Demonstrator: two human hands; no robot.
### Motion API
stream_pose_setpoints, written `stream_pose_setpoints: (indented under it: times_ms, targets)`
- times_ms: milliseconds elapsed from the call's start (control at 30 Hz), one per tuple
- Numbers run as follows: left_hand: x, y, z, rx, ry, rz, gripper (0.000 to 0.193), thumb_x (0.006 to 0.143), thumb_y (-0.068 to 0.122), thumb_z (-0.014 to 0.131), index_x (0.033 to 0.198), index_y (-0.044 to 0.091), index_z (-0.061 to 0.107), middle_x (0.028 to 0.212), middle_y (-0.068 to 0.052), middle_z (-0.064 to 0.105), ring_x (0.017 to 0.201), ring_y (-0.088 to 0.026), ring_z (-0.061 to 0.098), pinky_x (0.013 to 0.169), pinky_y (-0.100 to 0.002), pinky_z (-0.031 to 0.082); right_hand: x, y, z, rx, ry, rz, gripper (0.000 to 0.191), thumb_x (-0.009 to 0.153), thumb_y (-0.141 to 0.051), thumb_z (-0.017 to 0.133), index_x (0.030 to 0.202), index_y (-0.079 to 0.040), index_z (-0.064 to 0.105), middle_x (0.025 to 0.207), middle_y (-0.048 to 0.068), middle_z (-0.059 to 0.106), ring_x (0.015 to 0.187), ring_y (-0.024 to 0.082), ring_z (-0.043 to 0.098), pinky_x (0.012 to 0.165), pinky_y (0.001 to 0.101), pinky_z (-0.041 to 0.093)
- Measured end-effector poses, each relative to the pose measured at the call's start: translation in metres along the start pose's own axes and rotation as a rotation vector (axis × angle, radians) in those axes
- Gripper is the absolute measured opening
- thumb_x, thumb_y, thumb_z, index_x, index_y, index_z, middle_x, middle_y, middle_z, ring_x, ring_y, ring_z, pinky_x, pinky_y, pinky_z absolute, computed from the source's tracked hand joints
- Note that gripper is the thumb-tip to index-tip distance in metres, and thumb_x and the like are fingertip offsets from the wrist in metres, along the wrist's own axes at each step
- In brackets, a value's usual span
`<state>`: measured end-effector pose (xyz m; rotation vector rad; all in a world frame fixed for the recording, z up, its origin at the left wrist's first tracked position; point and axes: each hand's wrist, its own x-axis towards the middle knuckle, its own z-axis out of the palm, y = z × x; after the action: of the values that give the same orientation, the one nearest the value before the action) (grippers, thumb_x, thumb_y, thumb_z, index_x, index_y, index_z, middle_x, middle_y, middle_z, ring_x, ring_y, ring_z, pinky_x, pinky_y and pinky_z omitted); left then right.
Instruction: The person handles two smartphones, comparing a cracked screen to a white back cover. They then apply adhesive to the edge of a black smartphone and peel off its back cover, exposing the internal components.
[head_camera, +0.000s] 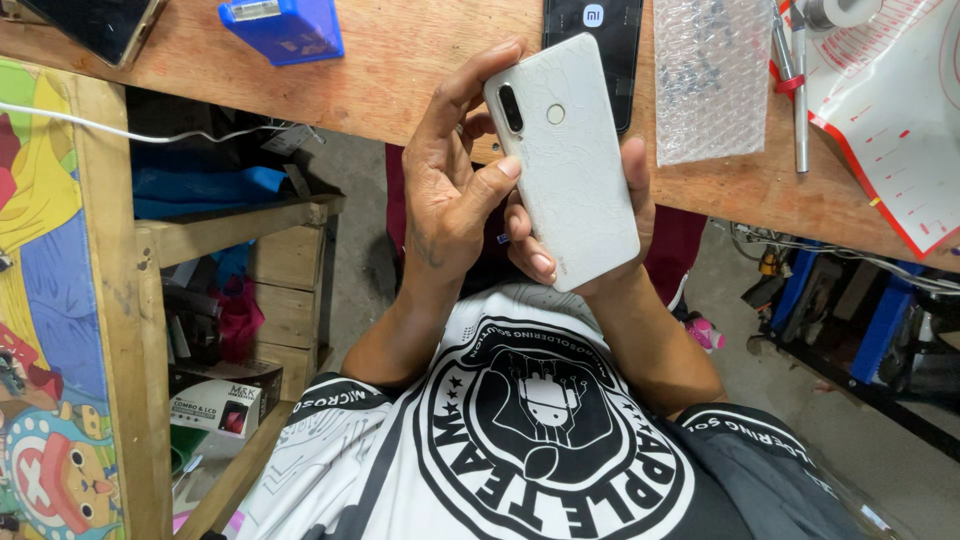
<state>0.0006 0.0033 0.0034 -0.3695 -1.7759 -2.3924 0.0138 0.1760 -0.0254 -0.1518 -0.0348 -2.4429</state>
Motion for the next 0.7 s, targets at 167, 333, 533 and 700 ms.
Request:
stream_pose_setpoints:
  times_ms: [167, 333, 533, 700]
  targets:
    - [0.0004, -0.0028, 0.0006, -0.02, -0.002, -0.01, 0.055, 0.1, 0.01, 0.063, 0.153, 0.004, 0.049, 0.151, -0.011, 0.052, 0.136, -0.018, 0.053, 0.114, -0.036, 0.045, 0.0002, -0.0007, 0.0005, -0.017, 0.021, -0.009, 0.096, 0.102, -0.072, 0.039, 0.156, 0.007, 0.034, 0.113, 0.037, 0.061, 0.082, 0.038, 0.071, 0.066, 0.0398, 0.059]
    - [0.001, -0.0045, 0.0001, -0.117, -0.023, -0.047, 0.062, 0.102, 0.012, 0.058, 0.16, 0.007, 0.038, 0.153, -0.012, 0.051, 0.117, -0.015, 0.063, 0.107, -0.031, 0.049, 0.0018, 0.0029, -0.0021, -0.05, -0.063, -0.006, 0.09, 0.104, -0.067, 0.033, 0.16, 0.003, 0.028, 0.132, 0.037, 0.056, 0.108, 0.045, 0.07, 0.085, 0.0499, 0.063]
    - [0.0022, -0.0029, -0.0044, -0.068, -0.019, -0.08, 0.061, 0.102, 0.014, 0.052, 0.16, 0.005, 0.034, 0.155, -0.014, 0.052, 0.113, -0.012, 0.063, 0.108, -0.028, 0.049, -0.0023, 0.001, -0.0009, -0.136, 0.001, 0.034, 0.087, 0.108, -0.062, 0.031, 0.168, 0.0, 0.018, 0.151, 0.035, 0.043, 0.131, 0.047, 0.057, 0.102, 0.0587, 0.055]
    - [0.0053, -0.0005, -0.0048, -0.093, -0.018, -0.086, 0.059, 0.108, 0.013, 0.055, 0.162, 0.005, 0.034, 0.149, -0.017, 0.057, 0.112, -0.012, 0.063, 0.106, -0.027, 0.049, -0.0035, -0.0001, -0.0016, -0.14, 0.03, 0.049, 0.083, 0.11, -0.06, 0.03, 0.168, -0.001, 0.017, 0.154, 0.034, 0.04, 0.133, 0.046, 0.056, 0.103, 0.0598, 0.055]
